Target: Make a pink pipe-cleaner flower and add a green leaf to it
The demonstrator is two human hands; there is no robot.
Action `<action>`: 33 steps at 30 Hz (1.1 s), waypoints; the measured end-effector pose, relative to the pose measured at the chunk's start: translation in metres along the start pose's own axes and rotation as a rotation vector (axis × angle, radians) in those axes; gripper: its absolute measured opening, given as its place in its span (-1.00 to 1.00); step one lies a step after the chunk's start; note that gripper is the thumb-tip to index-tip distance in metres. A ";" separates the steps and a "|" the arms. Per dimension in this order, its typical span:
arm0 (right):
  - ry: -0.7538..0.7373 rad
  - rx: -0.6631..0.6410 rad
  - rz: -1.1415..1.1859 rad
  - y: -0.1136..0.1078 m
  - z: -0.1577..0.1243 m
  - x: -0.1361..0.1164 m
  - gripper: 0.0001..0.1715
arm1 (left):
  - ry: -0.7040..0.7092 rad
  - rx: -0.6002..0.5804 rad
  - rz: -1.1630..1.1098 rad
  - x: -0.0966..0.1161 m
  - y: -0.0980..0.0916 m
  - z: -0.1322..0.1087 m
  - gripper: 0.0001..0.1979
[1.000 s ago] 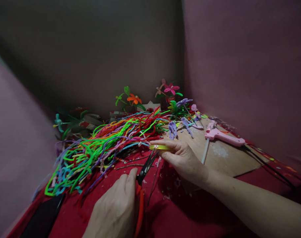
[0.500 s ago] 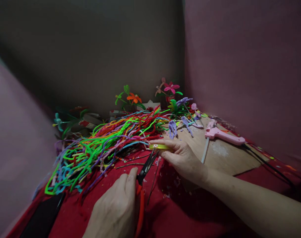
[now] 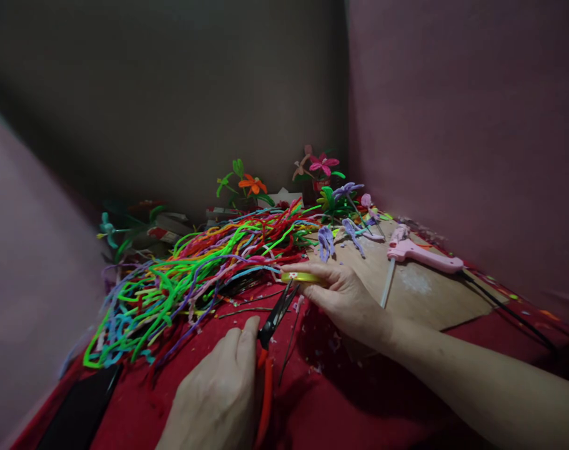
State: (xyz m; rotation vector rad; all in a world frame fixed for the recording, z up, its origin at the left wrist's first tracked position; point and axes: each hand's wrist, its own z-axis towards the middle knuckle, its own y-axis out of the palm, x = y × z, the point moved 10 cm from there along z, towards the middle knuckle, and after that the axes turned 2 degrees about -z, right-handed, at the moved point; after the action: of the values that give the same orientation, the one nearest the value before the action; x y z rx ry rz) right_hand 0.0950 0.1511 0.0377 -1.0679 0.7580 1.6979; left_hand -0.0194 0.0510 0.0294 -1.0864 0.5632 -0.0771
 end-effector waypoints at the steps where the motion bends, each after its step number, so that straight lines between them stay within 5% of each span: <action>1: -0.004 0.001 -0.002 0.000 0.000 0.000 -0.72 | 0.000 0.006 -0.001 0.000 -0.001 0.000 -0.60; 13: -0.205 0.049 -0.286 -0.002 -0.005 -0.017 -0.63 | 0.008 -0.011 -0.007 0.003 0.002 -0.003 -0.58; 23: -0.194 0.075 -0.342 0.001 -0.010 -0.012 -0.62 | 0.014 0.006 -0.128 0.007 0.002 -0.005 -0.54; 33: -0.450 0.115 -0.474 0.004 -0.021 -0.035 -0.45 | -0.062 0.043 -0.618 0.005 -0.004 0.001 -0.56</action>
State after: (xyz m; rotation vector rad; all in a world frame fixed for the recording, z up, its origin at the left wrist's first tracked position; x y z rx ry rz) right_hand 0.1040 0.1178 0.0606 -0.6782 0.2789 1.3892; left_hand -0.0137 0.0481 0.0310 -1.1849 0.1528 -0.5883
